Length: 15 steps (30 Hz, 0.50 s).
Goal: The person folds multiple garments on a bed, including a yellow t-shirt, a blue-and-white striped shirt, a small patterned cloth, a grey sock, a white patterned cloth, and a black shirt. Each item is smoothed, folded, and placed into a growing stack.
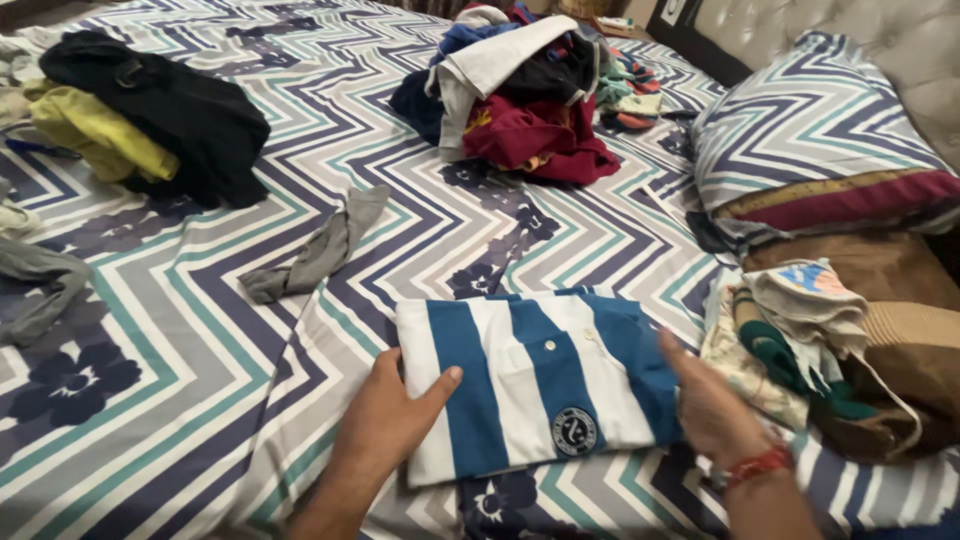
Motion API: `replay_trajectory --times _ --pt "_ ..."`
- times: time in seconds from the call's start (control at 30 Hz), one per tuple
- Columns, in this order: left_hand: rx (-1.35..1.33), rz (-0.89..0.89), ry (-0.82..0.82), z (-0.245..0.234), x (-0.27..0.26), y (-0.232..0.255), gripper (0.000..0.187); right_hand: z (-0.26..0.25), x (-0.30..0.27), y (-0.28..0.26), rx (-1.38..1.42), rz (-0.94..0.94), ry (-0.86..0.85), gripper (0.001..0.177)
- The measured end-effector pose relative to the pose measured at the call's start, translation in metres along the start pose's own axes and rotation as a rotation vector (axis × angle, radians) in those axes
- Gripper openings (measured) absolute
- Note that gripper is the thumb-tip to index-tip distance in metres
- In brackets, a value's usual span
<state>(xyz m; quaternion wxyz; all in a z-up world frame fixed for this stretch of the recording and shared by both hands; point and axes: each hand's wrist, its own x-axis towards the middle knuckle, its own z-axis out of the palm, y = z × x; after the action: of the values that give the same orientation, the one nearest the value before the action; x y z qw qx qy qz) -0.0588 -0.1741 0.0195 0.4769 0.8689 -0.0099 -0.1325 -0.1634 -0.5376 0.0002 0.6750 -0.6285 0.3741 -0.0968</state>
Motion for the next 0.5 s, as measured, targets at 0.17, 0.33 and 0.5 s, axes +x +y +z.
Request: replay_trajectory --times 0.17,0.33,0.5 --pt "-0.747 -0.065 -0.168 0.016 0.013 -0.002 0.052 0.045 -0.018 0.003 0.097 0.155 -0.16 0.054" --pt "-0.928 0.075 -0.261 0.016 -0.019 0.031 0.049 0.024 -0.035 -0.009 0.164 -0.128 -0.21 0.042" --pt "-0.978 0.144 -0.41 0.058 -0.093 0.075 0.054 -0.09 -0.071 -0.024 0.092 -0.471 -0.109 0.036"
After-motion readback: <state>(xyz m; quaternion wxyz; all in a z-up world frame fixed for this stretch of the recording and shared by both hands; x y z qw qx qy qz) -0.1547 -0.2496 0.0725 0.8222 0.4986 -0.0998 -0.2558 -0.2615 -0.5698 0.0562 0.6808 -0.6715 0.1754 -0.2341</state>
